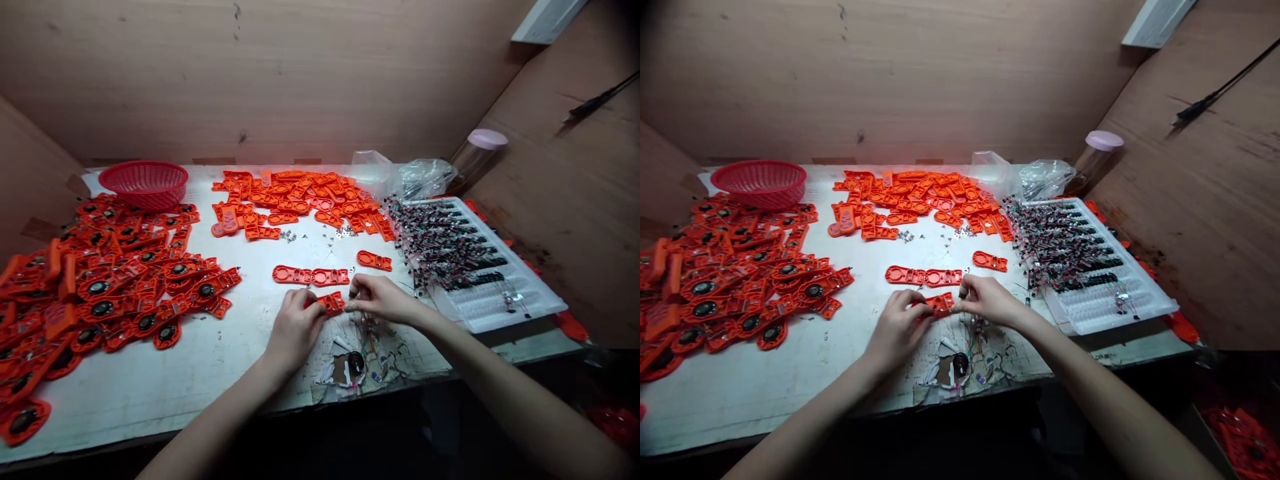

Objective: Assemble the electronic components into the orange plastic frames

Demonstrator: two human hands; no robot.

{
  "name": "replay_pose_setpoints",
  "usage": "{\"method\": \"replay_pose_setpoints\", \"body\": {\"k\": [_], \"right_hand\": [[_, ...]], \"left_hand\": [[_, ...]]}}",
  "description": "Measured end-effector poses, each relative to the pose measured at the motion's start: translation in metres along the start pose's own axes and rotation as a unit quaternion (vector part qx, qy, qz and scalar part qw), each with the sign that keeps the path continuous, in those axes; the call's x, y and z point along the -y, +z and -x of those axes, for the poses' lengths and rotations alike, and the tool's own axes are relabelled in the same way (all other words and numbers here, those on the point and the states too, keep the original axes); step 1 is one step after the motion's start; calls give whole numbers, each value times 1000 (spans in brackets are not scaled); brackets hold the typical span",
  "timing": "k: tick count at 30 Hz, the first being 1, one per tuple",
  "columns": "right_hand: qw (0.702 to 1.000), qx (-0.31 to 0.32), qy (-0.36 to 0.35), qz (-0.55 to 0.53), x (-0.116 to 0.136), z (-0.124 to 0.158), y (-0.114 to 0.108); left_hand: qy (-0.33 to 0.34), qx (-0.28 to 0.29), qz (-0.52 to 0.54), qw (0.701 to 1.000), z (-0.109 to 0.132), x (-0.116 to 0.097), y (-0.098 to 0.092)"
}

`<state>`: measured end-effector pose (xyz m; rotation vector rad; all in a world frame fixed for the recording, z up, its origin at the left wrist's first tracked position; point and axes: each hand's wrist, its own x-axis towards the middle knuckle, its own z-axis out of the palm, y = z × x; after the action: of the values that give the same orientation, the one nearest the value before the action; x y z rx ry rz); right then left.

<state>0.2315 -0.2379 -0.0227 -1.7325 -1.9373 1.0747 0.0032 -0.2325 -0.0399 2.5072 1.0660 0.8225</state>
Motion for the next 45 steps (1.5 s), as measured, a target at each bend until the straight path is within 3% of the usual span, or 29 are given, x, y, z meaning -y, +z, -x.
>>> {"method": "replay_pose_setpoints", "body": {"k": [3,6,8,10,12,15,18,22,26,29,33,36,39,45], "right_hand": [[978,18,-194,77,3,46,4],[954,51,-260,138,1,77,22],[949,27,-259,176,-1,83,39],[947,2,-250,202,-2,81,53],[947,0,-251,200,-2,75,59],[952,-14,-257,165,0,67,54],[947,-101,-268,147,-2,66,38],[938,-220,-242,112,-9,65,21],[960,-211,-183,18,-4,52,28],[954,-228,-195,32,8,37,49],[911,-250,-265,193,21,24,76],[894,-227,-293,251,22,29,85],[906,-198,-286,241,18,45,82],[955,-211,-165,128,-2,68,63]], "left_hand": [[-30,-49,-87,995,7,38,-53],[-83,-85,-190,975,21,85,-100],[-102,-104,-252,957,28,100,-112],[-92,-112,-268,952,25,96,-103],[-48,-77,-221,971,14,83,-78],[1,3,-138,990,-11,71,-36],[-22,28,-78,996,-25,70,-14],[-78,40,-12,996,-11,50,-1],[-74,36,57,995,13,12,14],[-74,39,115,990,18,2,19],[-85,36,152,984,18,6,19],[-92,24,149,984,21,7,20],[-97,32,151,983,23,4,20],[-95,103,167,976,19,5,6]]}}
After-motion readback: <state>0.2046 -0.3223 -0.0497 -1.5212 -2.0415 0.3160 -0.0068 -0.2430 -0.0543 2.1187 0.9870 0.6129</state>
